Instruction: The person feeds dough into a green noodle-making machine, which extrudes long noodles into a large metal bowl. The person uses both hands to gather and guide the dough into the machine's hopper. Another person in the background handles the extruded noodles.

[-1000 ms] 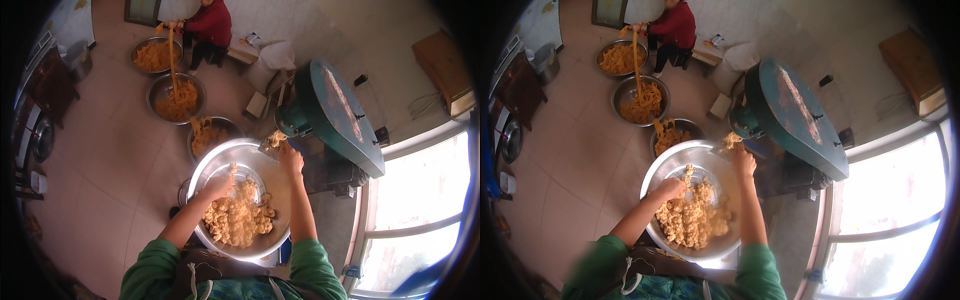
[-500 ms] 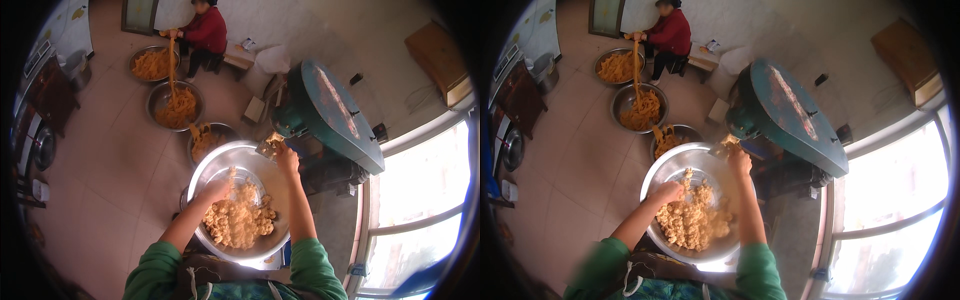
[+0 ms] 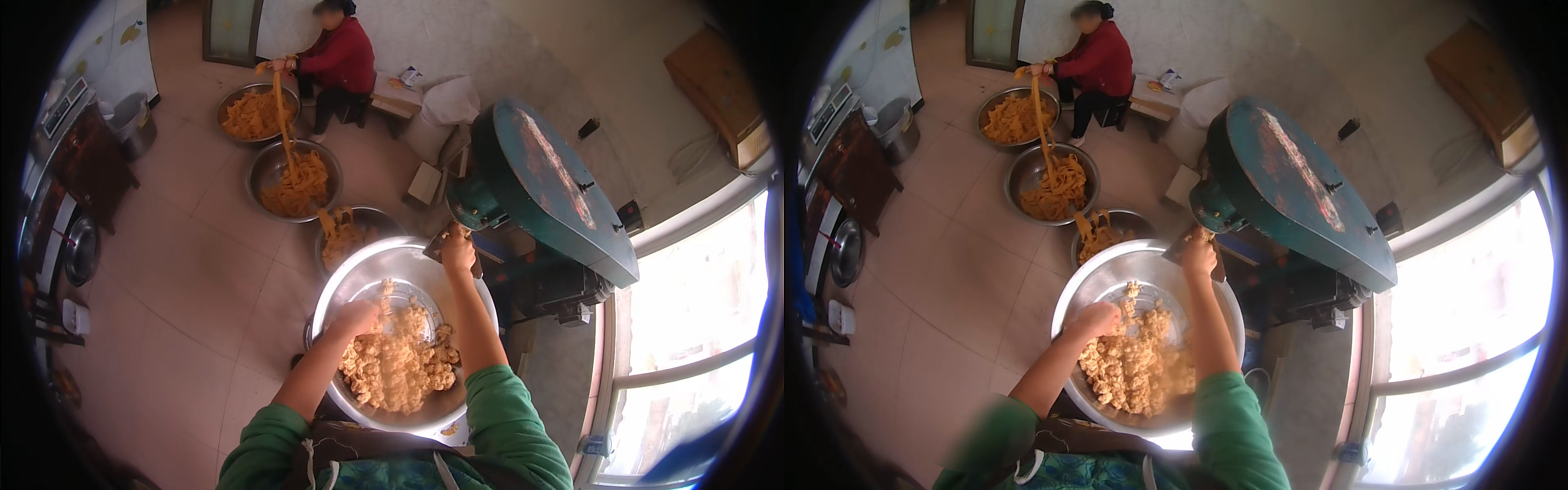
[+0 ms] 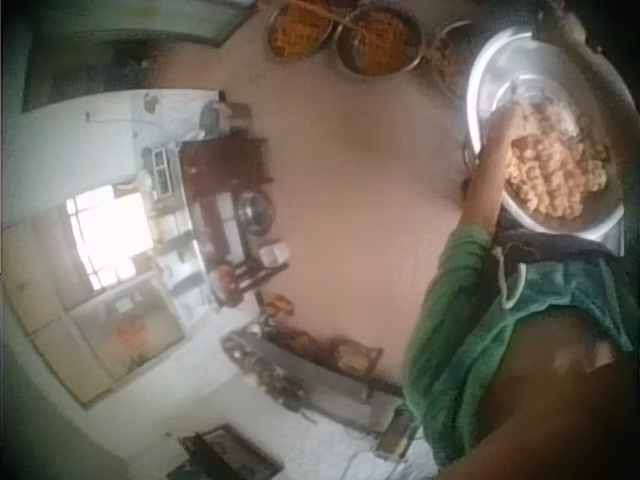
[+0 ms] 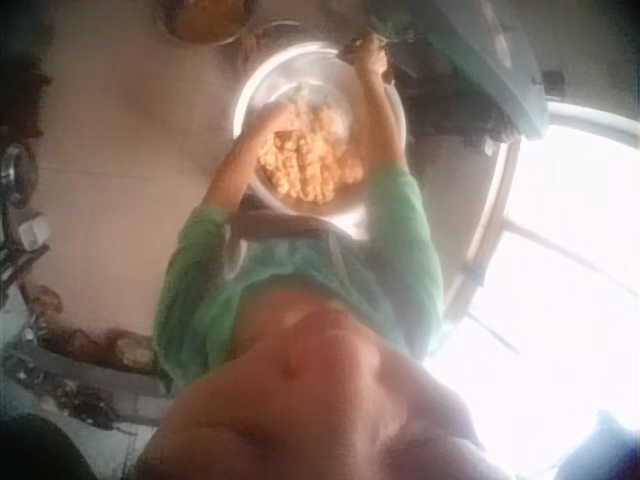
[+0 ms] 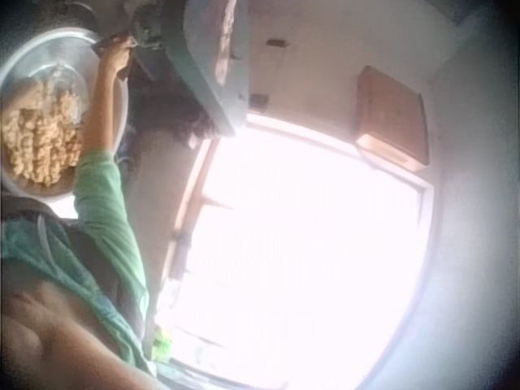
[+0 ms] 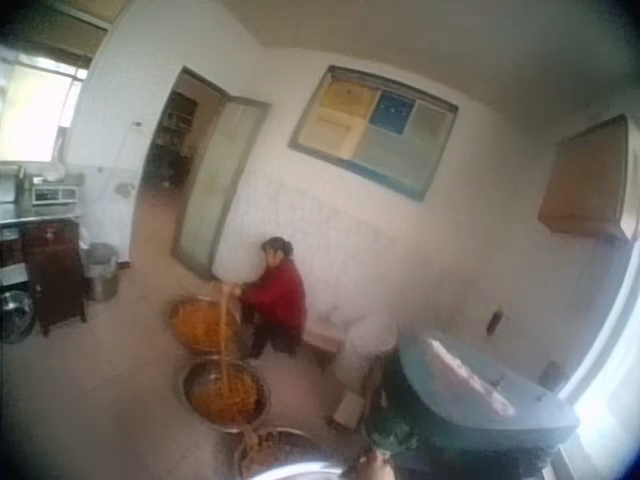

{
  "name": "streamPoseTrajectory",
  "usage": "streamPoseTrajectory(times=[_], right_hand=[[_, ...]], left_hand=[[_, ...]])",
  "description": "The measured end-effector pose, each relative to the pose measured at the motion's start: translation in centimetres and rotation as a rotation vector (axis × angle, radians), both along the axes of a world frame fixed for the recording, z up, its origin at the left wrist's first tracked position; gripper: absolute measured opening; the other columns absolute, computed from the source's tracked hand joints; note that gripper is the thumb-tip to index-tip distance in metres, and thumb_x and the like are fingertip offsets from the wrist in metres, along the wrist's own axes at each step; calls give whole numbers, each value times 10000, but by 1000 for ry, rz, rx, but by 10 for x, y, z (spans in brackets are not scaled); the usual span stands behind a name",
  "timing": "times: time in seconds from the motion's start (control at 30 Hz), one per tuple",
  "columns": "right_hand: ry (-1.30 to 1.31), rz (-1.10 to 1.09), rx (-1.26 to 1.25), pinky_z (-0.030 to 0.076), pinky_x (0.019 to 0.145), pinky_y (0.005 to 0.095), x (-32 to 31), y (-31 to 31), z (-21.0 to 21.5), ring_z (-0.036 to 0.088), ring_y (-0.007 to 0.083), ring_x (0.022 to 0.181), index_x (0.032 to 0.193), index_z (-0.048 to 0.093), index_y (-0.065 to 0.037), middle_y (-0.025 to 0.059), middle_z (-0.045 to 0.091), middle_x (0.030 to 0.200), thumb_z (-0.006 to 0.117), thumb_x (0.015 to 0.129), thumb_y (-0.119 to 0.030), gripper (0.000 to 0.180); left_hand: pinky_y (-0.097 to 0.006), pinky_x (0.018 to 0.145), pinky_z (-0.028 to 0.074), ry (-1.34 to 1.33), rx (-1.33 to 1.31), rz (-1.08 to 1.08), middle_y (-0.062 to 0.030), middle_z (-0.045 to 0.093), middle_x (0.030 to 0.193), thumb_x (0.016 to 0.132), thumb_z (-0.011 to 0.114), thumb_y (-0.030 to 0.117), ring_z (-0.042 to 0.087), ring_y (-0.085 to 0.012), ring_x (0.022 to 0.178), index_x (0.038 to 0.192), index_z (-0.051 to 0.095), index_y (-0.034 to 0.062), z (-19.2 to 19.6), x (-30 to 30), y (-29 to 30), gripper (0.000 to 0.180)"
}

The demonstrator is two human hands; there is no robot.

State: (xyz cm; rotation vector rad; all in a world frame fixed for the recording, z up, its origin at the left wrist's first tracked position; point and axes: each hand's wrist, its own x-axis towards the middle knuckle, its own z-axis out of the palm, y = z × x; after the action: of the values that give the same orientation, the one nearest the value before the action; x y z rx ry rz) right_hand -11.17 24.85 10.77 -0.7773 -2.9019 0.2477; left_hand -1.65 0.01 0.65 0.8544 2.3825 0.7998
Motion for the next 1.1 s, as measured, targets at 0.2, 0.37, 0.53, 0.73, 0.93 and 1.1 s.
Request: streamPoseTrajectory(times=[0.2,0.37,0.53,0.73,0.93,1.1], right_hand=[[59,75,-328,498,845,460,50,-6,60,621,383,994,1252,580,-254,220,649,1033,515,899,-412,391],[-235,9,111,515,813,468,58,-5,41,634,372,975,1182,622,-236,179,666,1015,547,878,-332,327],[-212,80,186,532,789,472,-9,7,14,644,378,951,1079,642,-210,183,669,1005,525,864,-208,245],[-132,281,298,544,716,484,45,9,43,661,392,805,1079,659,-242,196,677,862,560,865,-226,237],[-35,273,103,534,679,520,69,-26,46,658,394,767,1244,557,-272,196,673,799,583,861,-287,384],[-18,157,121,530,746,501,29,10,19,652,415,829,1149,638,-247,185,681,908,584,865,-306,295]], left_hand=[[-442,713,500,-11,-12,42,-151,665,817,814,579,135,643,-327,801,816,675,80,-9,-1,-2,110],[-452,676,492,18,58,37,-154,652,782,797,592,142,636,-337,761,788,668,92,-20,6,10,91],[-436,662,498,89,23,-16,-148,653,770,784,623,154,641,-319,746,781,676,111,-9,-2,13,68],[-430,694,508,7,20,23,-146,666,808,801,647,180,646,-322,785,825,685,99,-16,3,0,92],[-437,722,505,35,-9,-10,-149,667,833,826,620,174,645,-327,808,859,685,94,-13,3,6,108],[-434,721,509,5,-5,-14,-156,666,821,828,624,183,646,-327,802,863,694,100,-13,5,9,114]])
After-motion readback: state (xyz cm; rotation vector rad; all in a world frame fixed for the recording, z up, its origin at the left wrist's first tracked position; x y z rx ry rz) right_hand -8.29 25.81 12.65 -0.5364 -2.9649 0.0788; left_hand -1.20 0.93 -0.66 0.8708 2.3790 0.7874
